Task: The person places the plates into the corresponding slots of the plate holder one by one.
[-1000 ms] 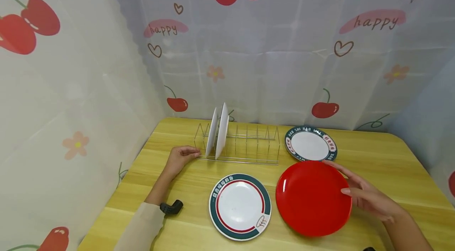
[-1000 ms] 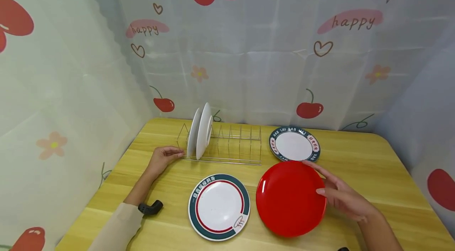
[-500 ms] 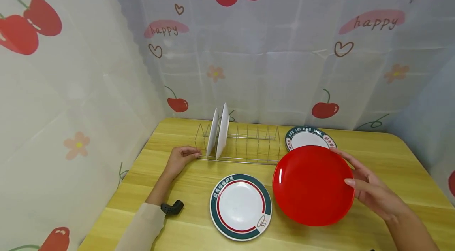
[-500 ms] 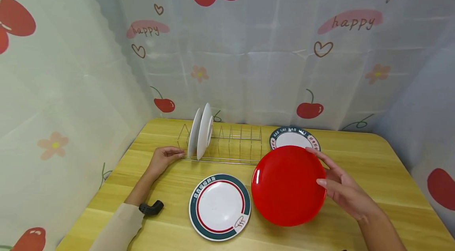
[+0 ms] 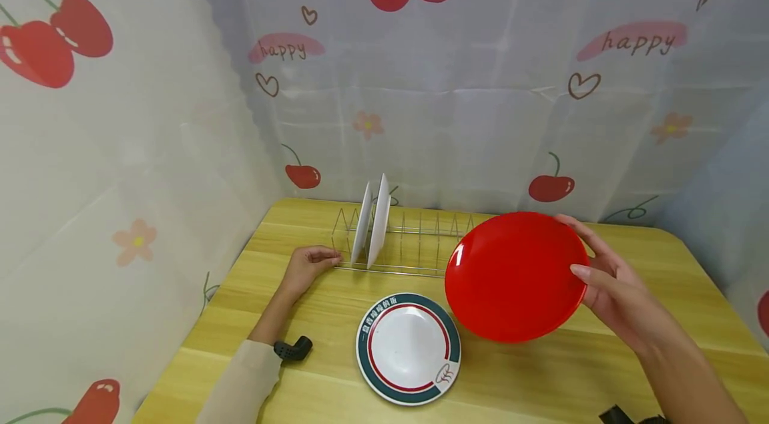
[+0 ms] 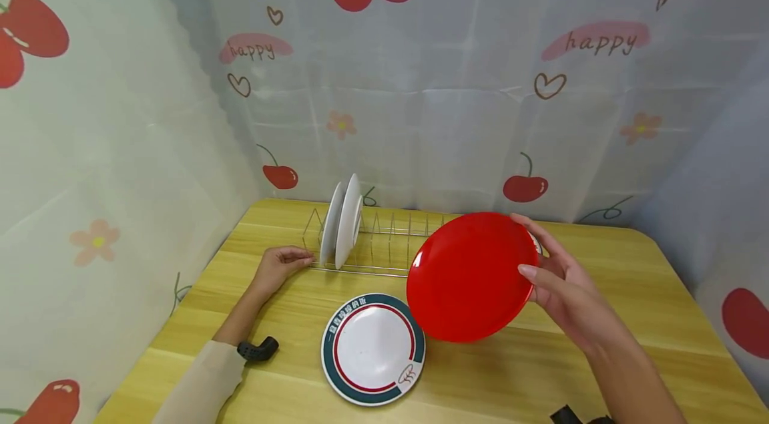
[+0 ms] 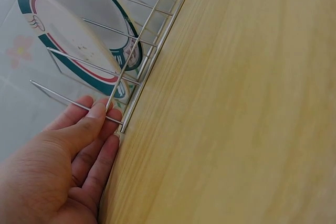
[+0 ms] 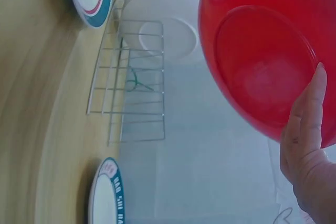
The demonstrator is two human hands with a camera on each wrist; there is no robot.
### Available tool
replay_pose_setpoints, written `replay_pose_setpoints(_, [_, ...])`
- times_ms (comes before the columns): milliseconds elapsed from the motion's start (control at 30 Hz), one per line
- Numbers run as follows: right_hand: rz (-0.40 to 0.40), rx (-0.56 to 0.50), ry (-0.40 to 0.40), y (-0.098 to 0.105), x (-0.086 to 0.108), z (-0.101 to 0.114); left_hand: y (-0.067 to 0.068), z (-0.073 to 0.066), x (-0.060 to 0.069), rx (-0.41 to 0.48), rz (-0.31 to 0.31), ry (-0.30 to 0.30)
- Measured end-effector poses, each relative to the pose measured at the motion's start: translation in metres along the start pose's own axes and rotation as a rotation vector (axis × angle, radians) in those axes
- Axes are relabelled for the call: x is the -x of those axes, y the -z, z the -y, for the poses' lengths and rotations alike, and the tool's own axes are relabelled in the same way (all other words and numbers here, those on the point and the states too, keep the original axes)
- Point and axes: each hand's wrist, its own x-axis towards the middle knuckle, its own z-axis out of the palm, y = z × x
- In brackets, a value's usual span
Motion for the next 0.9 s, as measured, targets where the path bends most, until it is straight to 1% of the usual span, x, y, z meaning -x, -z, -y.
replay_pose_setpoints(200, [-0.032, 0.077, 0.021, -0.012, -0.019, 0.001, -0.001, -0.001, 0.002, 0.004, 0.006, 0.007])
replay_pose_setpoints(467, [-0.12, 0.248, 0.015, -0.028, -0.051, -0.005, 0.0, -0.001, 0.005, -0.003, -0.003, 0.012])
replay_pose_setpoints(567, [-0.131, 0.273, 0.011, -0.033, -0.066, -0.01, 0.0, -0.001, 0.005, 0.0, -0.006, 0.016])
replay_pose_setpoints(700, [-0.132, 0.268, 0.008, -0.038, -0.083, -0.016, 0.0, 0.001, 0.004, -0.01, -0.005, 0.029])
replay_pose_setpoints(767, [-0.147, 0.281, 0.001, -0.04, -0.092, -0.019, -0.001, 0.001, 0.002, -0.012, 0.0, 0.026])
replay_pose_setpoints(900, [-0.176, 0.341, -0.019, -0.045, -0.11, -0.025, 0.0, -0.001, 0.0, -0.017, -0.002, 0.003])
